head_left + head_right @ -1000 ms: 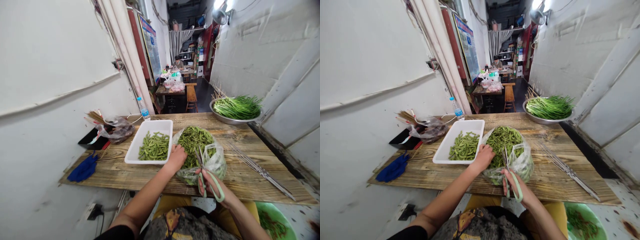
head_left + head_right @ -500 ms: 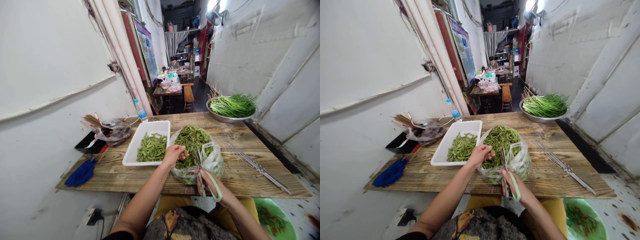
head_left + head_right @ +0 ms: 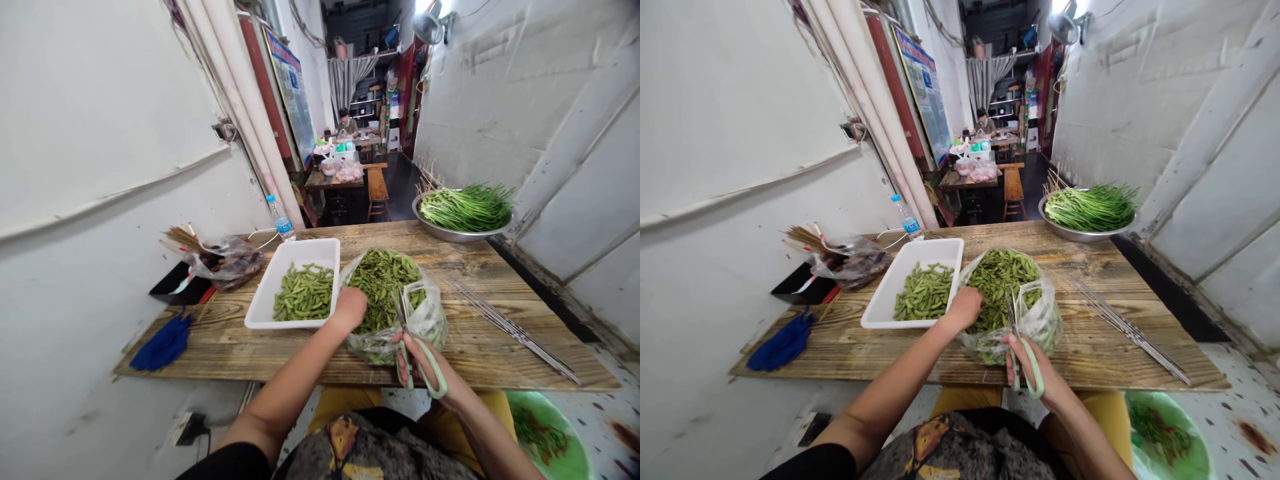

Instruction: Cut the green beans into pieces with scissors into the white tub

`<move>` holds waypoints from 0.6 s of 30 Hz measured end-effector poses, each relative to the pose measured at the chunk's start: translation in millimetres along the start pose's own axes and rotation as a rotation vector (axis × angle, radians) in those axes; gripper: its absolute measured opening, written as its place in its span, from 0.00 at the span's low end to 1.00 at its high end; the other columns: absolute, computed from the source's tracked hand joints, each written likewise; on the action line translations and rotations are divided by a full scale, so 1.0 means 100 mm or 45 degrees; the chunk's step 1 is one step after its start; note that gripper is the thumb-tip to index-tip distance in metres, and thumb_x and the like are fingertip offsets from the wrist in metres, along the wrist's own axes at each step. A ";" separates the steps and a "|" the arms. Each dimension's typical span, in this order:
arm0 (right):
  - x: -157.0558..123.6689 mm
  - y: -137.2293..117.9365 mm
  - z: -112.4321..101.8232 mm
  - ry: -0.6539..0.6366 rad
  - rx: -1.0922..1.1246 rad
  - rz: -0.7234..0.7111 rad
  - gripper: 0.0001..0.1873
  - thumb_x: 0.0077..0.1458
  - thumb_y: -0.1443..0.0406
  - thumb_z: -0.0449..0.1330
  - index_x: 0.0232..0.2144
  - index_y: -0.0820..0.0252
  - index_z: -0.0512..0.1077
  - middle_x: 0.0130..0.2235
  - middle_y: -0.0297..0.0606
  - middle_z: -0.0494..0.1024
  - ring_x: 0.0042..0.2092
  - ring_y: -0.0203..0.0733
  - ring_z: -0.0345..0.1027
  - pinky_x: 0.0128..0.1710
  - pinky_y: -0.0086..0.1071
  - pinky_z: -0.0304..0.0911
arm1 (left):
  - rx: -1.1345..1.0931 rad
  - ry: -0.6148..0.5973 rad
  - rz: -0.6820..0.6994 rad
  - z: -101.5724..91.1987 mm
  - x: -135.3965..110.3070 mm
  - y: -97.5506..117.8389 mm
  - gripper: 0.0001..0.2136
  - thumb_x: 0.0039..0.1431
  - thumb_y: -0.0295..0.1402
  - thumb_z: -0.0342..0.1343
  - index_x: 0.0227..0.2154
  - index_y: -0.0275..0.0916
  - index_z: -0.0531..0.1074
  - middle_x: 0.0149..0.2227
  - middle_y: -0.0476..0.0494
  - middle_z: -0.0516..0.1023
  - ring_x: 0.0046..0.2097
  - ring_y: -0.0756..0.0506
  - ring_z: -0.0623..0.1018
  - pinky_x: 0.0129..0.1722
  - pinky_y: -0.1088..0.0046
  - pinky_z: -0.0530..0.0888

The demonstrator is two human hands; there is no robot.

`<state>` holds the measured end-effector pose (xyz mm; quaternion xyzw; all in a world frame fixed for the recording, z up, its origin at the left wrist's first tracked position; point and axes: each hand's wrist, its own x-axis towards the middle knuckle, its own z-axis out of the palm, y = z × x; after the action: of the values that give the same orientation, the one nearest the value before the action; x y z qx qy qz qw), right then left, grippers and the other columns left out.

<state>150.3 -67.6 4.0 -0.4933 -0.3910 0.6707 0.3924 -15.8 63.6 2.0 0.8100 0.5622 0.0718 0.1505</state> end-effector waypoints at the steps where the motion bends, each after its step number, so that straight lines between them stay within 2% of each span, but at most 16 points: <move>1: 0.00 0.00 0.00 0.000 -0.006 -0.004 0.27 0.48 0.42 0.55 0.37 0.58 0.65 0.22 0.28 0.66 0.20 0.37 0.62 0.21 0.31 0.57 | 0.045 0.018 -0.006 0.04 -0.03 0.00 0.06 0.47 0.21 0.55 0.24 0.31 0.77 0.33 0.28 0.77 0.43 0.34 0.75 0.45 0.58 0.67; 6: 0.01 0.02 0.02 -0.050 -0.025 0.009 0.25 0.49 0.43 0.55 0.37 0.57 0.65 0.21 0.28 0.66 0.20 0.37 0.61 0.22 0.31 0.58 | 0.261 0.004 0.049 0.12 -0.10 -0.01 0.07 0.49 0.28 0.58 0.31 0.32 0.78 0.37 0.29 0.76 0.45 0.34 0.73 0.45 0.60 0.67; 9: 0.03 0.05 0.04 -0.074 -0.026 0.012 0.24 0.50 0.44 0.55 0.37 0.57 0.65 0.21 0.28 0.66 0.20 0.36 0.61 0.21 0.30 0.58 | 0.216 -0.022 0.038 0.11 -0.10 -0.01 0.09 0.48 0.33 0.61 0.30 0.33 0.78 0.36 0.31 0.76 0.44 0.34 0.74 0.44 0.60 0.66; 11: 0.04 0.06 0.04 -0.084 -0.045 0.004 0.24 0.50 0.44 0.55 0.36 0.57 0.65 0.22 0.28 0.67 0.20 0.35 0.61 0.20 0.30 0.58 | 0.165 -0.025 0.021 0.10 -0.10 0.01 0.09 0.51 0.35 0.58 0.29 0.35 0.78 0.36 0.33 0.77 0.44 0.36 0.74 0.43 0.61 0.66; 15: 0.03 0.03 0.04 -0.074 -0.139 -0.011 0.24 0.49 0.43 0.54 0.29 0.57 0.64 0.21 0.28 0.66 0.19 0.34 0.60 0.20 0.29 0.58 | -0.073 0.007 -0.012 0.06 -0.13 0.02 0.10 0.55 0.30 0.52 0.29 0.39 0.79 0.34 0.39 0.79 0.40 0.42 0.76 0.42 0.68 0.67; 18: 0.03 0.01 0.03 -0.043 -0.206 -0.011 0.25 0.49 0.41 0.53 0.26 0.57 0.62 0.19 0.28 0.66 0.19 0.34 0.60 0.20 0.29 0.57 | -0.493 0.095 -0.023 0.03 -0.17 -0.01 0.11 0.55 0.31 0.50 0.29 0.39 0.79 0.30 0.43 0.80 0.33 0.46 0.76 0.36 0.72 0.68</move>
<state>146.8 -65.8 2.9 -0.5103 -0.4527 0.6434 0.3475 -21.9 47.2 -0.5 0.7577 0.5502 0.2073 0.2832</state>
